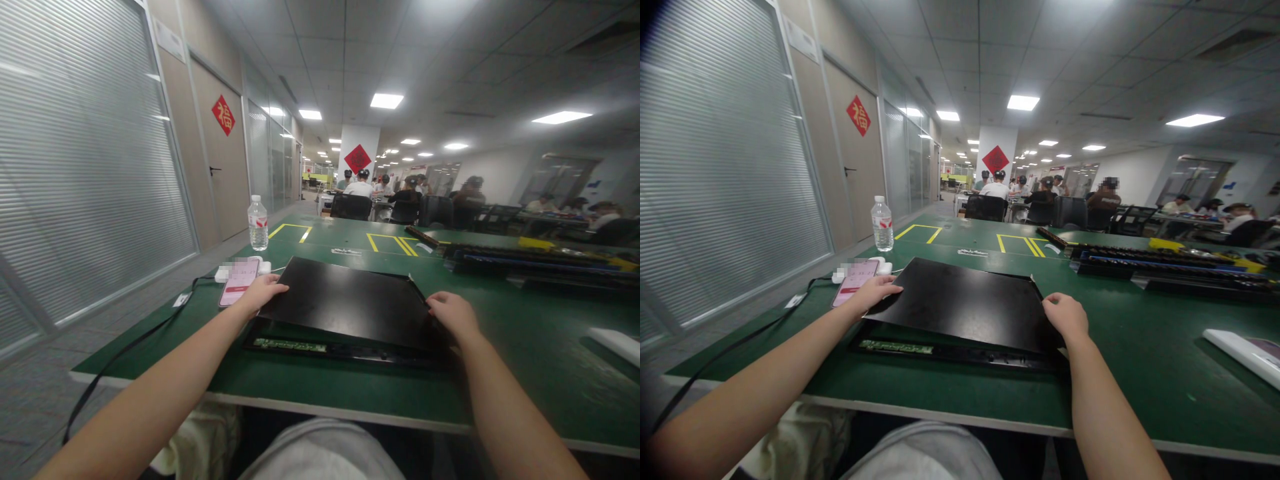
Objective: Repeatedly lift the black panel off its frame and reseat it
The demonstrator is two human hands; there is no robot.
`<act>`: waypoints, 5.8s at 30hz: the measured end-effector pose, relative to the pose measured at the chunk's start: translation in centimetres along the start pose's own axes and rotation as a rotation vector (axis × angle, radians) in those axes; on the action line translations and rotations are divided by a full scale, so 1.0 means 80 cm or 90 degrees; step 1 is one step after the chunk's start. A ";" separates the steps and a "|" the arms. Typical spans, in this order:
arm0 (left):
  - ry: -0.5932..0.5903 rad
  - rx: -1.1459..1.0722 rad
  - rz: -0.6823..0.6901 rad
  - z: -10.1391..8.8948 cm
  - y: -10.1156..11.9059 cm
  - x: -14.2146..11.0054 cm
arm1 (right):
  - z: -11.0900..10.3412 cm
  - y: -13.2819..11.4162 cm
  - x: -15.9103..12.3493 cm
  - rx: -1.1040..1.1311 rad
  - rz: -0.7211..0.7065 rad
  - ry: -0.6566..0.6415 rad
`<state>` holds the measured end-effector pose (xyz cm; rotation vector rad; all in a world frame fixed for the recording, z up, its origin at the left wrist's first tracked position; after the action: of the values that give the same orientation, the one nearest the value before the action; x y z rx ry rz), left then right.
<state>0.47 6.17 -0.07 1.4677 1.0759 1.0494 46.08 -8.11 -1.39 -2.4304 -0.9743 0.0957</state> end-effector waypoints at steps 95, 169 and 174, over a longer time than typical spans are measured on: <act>-0.037 0.227 0.092 -0.006 -0.023 0.017 | 0.004 0.006 0.005 0.101 0.028 -0.051; -0.485 0.553 0.355 0.007 0.010 -0.028 | 0.004 0.004 0.003 0.090 0.007 -0.039; -0.476 0.542 0.390 0.011 0.017 -0.033 | 0.006 0.006 0.004 0.093 0.008 -0.037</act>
<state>0.87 3.30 0.93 2.7014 0.5087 0.2843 46.50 -7.93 -1.98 -2.3112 -0.9433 0.2349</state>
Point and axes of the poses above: each hand's wrist, its own x-axis towards the middle knuckle, its own z-axis out of the palm, y = z × x, the point moved 6 cm from there along x, towards the middle knuckle, and after that the axes turned 7 degrees about z, right-handed, at the moved point
